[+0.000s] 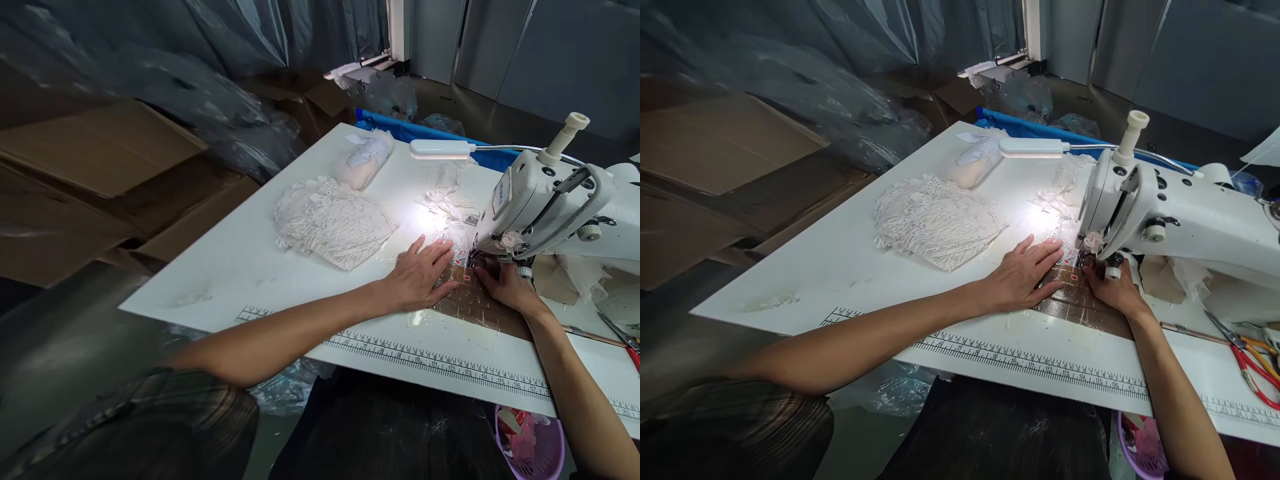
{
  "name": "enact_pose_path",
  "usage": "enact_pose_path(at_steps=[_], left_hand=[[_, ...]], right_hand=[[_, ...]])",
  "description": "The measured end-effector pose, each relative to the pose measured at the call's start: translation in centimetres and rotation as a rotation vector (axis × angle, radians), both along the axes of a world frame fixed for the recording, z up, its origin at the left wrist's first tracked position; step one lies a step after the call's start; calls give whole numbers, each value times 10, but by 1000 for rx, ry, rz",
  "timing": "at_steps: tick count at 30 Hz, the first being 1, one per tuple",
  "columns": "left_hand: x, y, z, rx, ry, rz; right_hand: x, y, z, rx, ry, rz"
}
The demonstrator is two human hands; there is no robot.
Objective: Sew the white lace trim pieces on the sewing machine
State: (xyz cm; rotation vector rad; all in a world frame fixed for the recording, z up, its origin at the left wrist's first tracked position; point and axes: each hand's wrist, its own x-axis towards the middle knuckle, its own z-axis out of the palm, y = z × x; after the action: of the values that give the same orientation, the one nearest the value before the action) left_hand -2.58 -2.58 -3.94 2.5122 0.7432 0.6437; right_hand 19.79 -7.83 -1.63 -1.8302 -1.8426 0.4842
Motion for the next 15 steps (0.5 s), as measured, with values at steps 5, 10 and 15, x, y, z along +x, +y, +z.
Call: enact_pose_path(at_steps=[5, 10, 15], left_hand=[[0, 0, -1, 1, 8, -1], [1, 0, -2, 76, 65, 8], [0, -1, 0, 198, 164, 25]], right_hand=[[-1, 1, 2, -33, -5, -15], [1, 4, -1, -5, -29, 7], [5, 4, -4, 6, 8, 49]])
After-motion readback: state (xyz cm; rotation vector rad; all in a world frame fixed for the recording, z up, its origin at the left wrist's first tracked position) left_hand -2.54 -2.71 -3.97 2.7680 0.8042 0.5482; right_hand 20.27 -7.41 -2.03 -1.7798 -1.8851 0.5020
